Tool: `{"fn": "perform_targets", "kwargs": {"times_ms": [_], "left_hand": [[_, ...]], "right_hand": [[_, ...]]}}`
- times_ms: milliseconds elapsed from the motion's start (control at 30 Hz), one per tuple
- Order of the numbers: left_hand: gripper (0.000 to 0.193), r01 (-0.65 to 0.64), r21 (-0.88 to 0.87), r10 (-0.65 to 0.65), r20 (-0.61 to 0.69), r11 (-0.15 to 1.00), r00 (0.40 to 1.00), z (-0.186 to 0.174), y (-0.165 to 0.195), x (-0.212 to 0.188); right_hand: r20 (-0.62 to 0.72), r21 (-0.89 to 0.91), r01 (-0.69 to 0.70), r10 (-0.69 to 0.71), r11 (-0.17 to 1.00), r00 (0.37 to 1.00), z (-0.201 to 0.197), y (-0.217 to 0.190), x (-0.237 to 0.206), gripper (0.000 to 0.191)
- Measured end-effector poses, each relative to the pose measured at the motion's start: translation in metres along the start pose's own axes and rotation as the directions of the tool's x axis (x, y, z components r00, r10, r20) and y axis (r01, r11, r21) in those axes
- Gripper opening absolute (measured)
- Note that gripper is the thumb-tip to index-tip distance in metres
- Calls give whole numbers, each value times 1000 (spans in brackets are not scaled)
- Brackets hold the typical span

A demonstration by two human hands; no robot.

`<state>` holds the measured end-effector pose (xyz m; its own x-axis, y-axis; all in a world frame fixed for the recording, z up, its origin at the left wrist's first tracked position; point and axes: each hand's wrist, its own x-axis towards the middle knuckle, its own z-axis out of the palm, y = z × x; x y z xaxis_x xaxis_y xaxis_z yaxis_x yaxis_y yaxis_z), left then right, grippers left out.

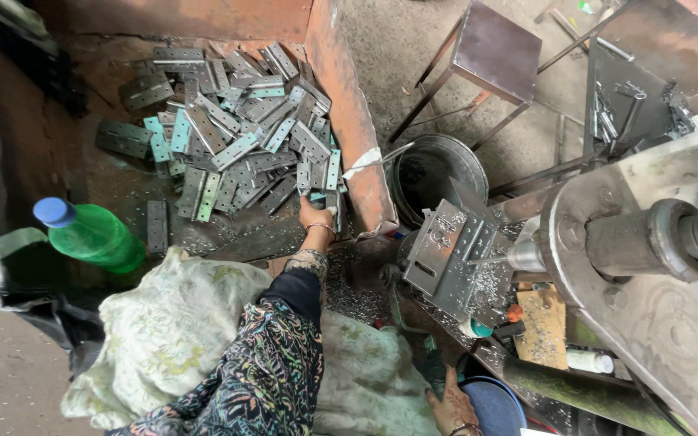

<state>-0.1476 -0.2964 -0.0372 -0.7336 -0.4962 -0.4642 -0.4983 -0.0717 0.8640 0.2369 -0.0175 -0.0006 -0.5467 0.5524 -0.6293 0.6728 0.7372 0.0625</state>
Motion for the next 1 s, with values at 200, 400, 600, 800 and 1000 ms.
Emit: {"fn": "perform_targets", "kwargs": {"times_ms": [200, 400, 600, 800, 1000], "left_hand": [[81, 29, 339, -26, -12, 940, 1000, -59, 11, 16], [52, -87, 684, 144, -27, 724, 989, -89, 10, 3], [52, -234, 799, 226, 127, 554, 966, -94, 14, -13], [50, -204, 753, 245, 59, 626, 968, -93, 7, -17], [52, -252, 272, 302, -158, 929, 940, -70, 15, -13]], "right_hand": [[-3, -31, -23, 23, 999, 1000, 3, -3, 7, 90], [2, 7, -27, 27, 1000, 1000, -9, -21, -2, 88], [-66, 36, 6, -3, 999, 998, -15, -32, -12, 84], [-60, 22, 42, -40, 999, 997, -17, -34, -6, 85], [-64, 37, 91, -89, 995, 994, -20, -38, -7, 85]]}}
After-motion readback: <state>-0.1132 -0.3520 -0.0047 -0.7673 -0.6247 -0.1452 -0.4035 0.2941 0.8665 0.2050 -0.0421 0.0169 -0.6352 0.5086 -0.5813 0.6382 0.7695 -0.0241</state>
